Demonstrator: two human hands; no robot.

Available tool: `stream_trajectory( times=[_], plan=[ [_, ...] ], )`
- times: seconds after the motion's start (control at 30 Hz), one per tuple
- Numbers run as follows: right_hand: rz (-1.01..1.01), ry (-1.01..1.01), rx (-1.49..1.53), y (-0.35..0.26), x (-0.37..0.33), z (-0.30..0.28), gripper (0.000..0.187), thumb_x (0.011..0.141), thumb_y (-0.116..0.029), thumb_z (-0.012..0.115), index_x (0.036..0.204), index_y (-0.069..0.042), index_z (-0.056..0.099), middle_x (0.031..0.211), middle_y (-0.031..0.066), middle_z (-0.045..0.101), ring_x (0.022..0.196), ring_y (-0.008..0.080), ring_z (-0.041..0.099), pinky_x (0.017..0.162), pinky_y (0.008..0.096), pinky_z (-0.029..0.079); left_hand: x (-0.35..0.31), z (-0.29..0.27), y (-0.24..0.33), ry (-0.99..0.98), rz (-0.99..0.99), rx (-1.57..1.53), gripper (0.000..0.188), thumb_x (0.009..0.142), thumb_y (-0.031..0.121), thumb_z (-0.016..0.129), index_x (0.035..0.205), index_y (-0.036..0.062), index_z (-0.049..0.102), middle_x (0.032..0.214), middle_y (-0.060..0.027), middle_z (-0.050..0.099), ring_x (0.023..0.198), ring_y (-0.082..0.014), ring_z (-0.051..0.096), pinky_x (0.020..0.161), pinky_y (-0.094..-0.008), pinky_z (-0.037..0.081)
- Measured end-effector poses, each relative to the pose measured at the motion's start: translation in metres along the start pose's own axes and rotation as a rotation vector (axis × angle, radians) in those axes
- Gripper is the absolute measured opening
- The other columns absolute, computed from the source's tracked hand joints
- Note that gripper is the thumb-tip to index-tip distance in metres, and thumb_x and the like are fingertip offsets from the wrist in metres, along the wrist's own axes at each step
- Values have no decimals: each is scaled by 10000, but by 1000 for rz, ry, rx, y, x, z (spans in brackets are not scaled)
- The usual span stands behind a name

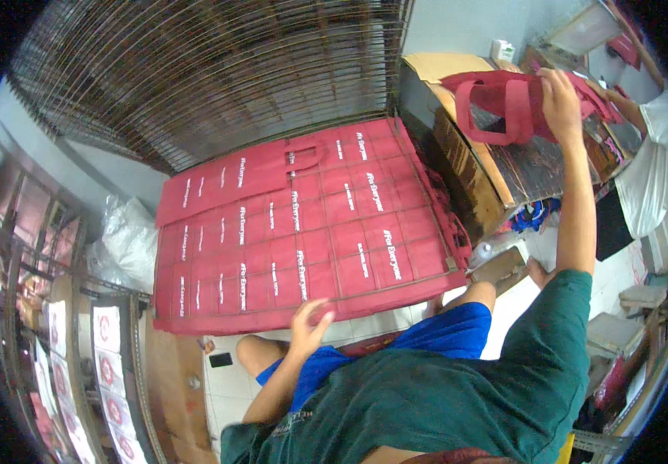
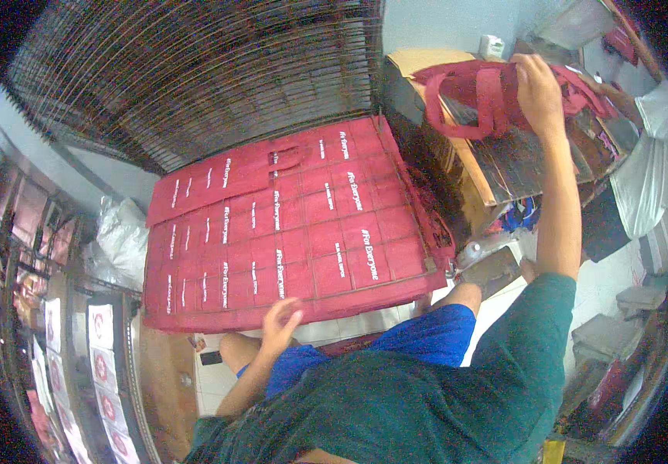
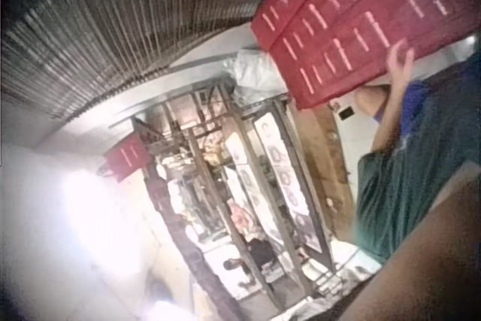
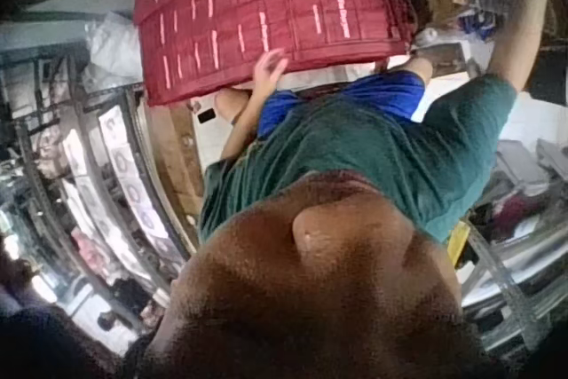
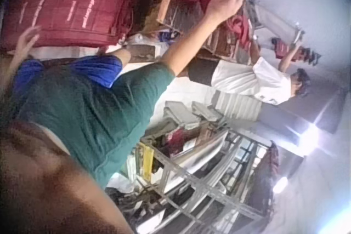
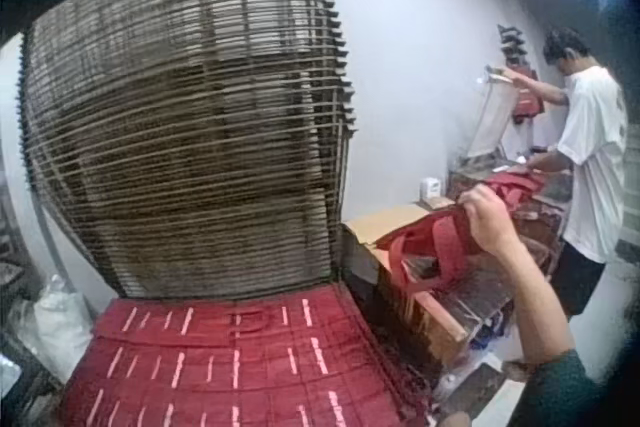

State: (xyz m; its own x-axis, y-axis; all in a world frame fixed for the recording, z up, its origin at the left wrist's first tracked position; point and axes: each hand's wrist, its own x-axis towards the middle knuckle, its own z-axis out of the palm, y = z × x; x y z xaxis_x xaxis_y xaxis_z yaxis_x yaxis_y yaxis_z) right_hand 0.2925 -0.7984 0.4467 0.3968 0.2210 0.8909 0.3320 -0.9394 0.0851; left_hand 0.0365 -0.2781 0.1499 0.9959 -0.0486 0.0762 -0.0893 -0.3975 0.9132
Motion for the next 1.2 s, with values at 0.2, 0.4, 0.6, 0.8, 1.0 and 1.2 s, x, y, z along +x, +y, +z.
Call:
stream_trajectory(
  times=[0.2,0.4,0.6,0.8,1.0,1.2],
  plan=[
    [156,117,882,-70,32,-46,130,975,-17,492,1060,12,585,1021,59,597,974,143,569,887,252,432,92,69,84,-692,-488,-1338,982,835,836,196,1441,85,377,1411,-208,455,1311,-318,436,1037,-537,381],
    [-169,-43,1478,-73,28,-48,272,973,-209,539,1188,-43,555,1139,145,580,1084,242,562,962,412,469,124,54,149,-571,-268,-1652,918,845,794,343,1397,64,420,1421,-160,465,1301,-321,449,1064,-504,370],
    [500,74,2070,-15,-55,-12,384,939,-281,553,1252,-60,528,1238,169,554,1164,284,530,1008,467,429,132,11,189,-53,-52,-1534,540,977,362,525,1410,65,399,1407,-96,479,1293,-268,462,1075,-448,377],
    [1132,154,2385,-180,-251,-43,452,898,-306,580,1268,-53,524,1266,168,558,1163,308,544,1008,488,432,104,-11,156,64,158,-1184,628,985,165,512,1533,138,206,1496,-77,388,1351,-207,393,1127,-381,301],
    [1788,-504,1941,-202,-280,-49,491,833,-255,606,1262,-26,535,1250,156,592,1096,322,599,973,479,473,92,-3,111,37,-37,-836,623,900,-2,509,1490,106,342,1473,-84,415,1308,-166,431,1103,-305,323],
    [1924,-580,1801,-232,-254,-47,454,786,-98,593,1224,5,529,1165,169,629,1000,309,648,828,478,551,123,-23,117,-1,103,-784,709,815,-75,477,1491,88,338,1467,-65,427,1281,-147,448,1088,-287,335]
  ],
)
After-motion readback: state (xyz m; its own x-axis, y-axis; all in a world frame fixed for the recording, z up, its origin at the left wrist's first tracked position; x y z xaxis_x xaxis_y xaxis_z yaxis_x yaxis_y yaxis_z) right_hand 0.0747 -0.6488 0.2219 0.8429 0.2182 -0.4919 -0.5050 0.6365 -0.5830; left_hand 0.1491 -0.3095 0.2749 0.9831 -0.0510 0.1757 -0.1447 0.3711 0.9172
